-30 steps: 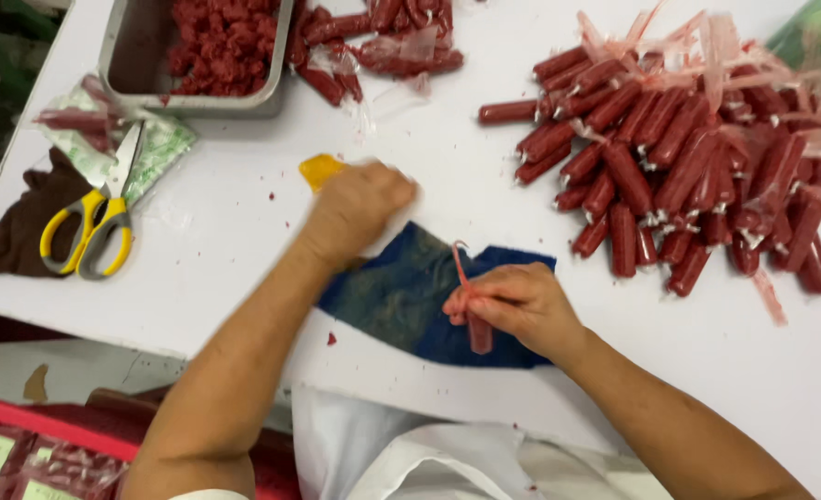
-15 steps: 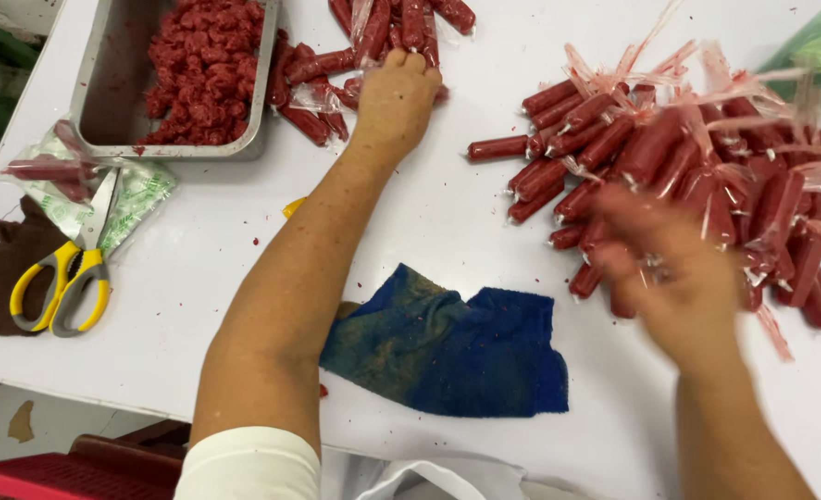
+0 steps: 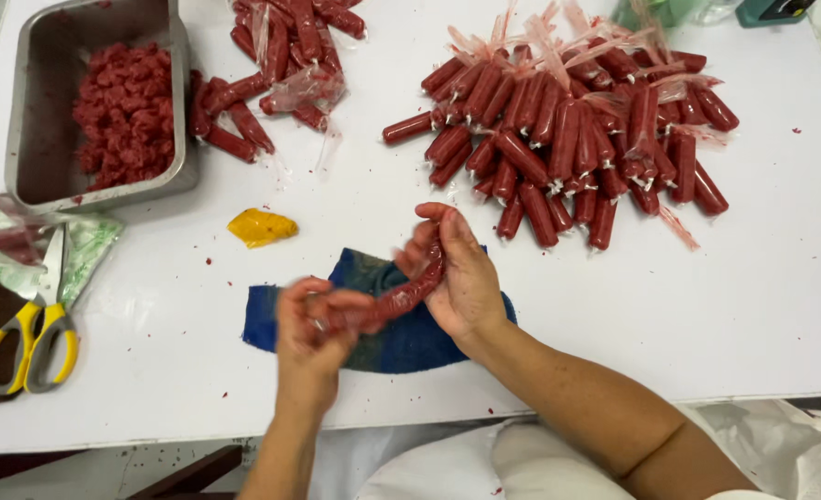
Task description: The person fills clear casings with ground meat from a metal tray, ties off the ends, and places the finished sausages on a white table. The person uses a blue cloth to wipe the sausages and their hands during the process.
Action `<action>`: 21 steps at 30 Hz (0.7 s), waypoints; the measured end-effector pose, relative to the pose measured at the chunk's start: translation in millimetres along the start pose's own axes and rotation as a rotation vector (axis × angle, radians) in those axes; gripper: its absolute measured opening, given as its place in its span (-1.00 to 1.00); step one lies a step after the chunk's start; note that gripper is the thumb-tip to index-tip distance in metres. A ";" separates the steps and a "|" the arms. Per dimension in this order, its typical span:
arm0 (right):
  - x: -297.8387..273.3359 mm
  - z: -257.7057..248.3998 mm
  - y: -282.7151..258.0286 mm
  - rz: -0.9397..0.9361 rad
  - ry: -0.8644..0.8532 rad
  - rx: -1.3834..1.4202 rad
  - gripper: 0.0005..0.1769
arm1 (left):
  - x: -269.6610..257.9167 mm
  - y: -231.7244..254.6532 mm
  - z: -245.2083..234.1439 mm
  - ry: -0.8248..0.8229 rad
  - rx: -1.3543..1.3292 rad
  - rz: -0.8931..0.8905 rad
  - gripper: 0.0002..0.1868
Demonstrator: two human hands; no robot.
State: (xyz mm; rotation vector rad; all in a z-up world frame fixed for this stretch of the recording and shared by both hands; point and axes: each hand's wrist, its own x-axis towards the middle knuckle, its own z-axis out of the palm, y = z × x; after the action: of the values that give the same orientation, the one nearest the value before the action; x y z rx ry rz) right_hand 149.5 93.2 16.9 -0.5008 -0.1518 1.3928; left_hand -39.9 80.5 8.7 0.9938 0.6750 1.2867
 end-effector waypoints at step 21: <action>-54.0 59.0 -58.7 -0.448 -1.477 -2.131 -0.21 | -20.6 33.9 8.3 -0.466 0.555 -0.383 -0.70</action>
State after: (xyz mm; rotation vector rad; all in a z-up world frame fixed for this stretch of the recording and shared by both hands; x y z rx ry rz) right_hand 169.3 50.3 104.2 -0.8361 -2.8558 0.3255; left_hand -52.3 58.1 40.2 1.4690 0.8212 0.5010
